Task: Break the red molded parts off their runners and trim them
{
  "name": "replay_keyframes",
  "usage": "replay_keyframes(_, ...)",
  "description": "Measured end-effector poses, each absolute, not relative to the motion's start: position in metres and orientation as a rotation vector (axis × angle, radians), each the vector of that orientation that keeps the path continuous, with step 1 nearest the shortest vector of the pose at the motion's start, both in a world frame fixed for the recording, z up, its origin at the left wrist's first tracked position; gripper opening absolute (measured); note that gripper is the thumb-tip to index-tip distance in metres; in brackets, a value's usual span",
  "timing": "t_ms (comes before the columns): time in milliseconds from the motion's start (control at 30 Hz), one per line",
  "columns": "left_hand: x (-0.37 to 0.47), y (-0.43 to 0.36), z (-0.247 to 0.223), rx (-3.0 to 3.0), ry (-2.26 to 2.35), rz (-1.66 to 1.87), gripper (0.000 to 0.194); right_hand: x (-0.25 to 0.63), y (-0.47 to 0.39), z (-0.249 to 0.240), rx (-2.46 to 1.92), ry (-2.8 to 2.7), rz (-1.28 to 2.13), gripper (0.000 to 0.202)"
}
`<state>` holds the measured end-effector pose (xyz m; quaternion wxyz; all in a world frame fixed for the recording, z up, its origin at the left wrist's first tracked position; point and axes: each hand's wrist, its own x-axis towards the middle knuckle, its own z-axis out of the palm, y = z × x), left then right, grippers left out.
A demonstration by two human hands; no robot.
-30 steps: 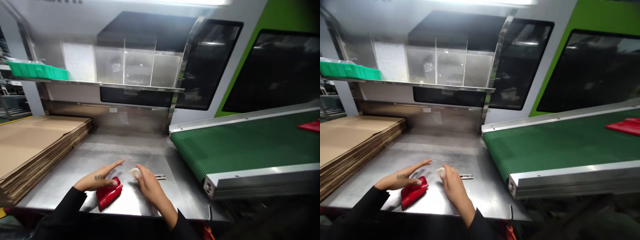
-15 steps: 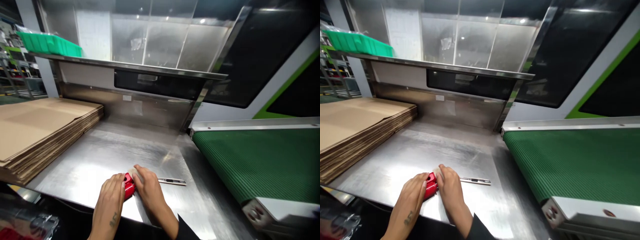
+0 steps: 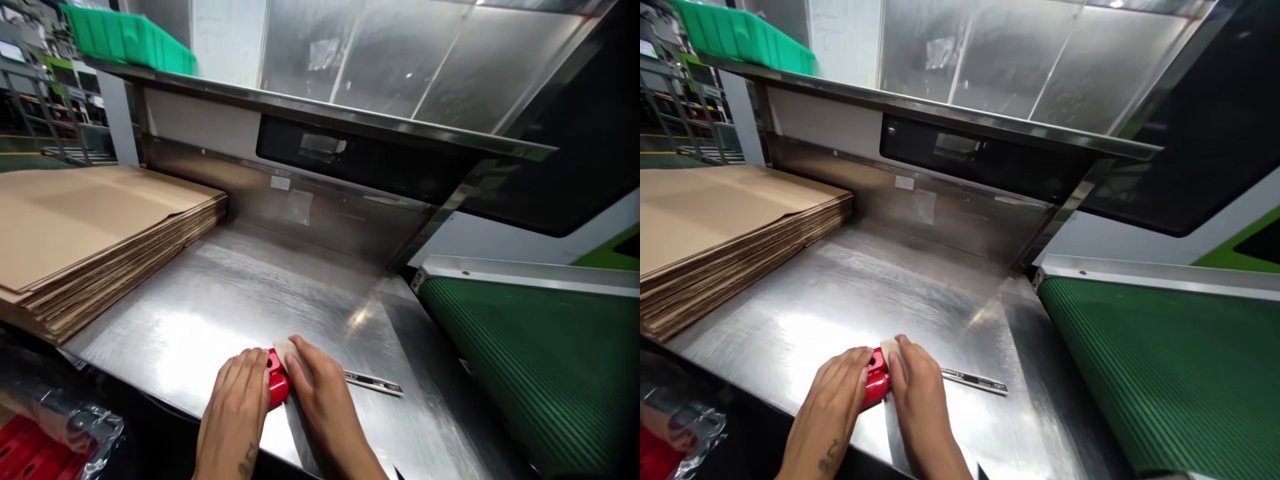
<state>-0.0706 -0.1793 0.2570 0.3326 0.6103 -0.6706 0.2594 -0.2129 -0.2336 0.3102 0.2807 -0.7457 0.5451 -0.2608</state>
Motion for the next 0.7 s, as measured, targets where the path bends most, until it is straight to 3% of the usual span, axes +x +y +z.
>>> replay_keyframes(167,-0.072,-0.178,0.257,1.606,-1.766,0.673,0.036,-0.215,-0.23,0.314,-1.973,1.452,-0.692,0.049)
replay_keyframes(367,-0.071,-0.174,0.26,1.688,-1.783,0.424,0.037,-0.216,-0.231,0.308,-2.043,1.434,-0.698,0.047)
replay_keyframes(700,-0.054,-0.183,0.225,1.518,-1.865,0.391,0.044,-0.217,-0.222,0.31,-1.981,1.394,-0.762,0.043)
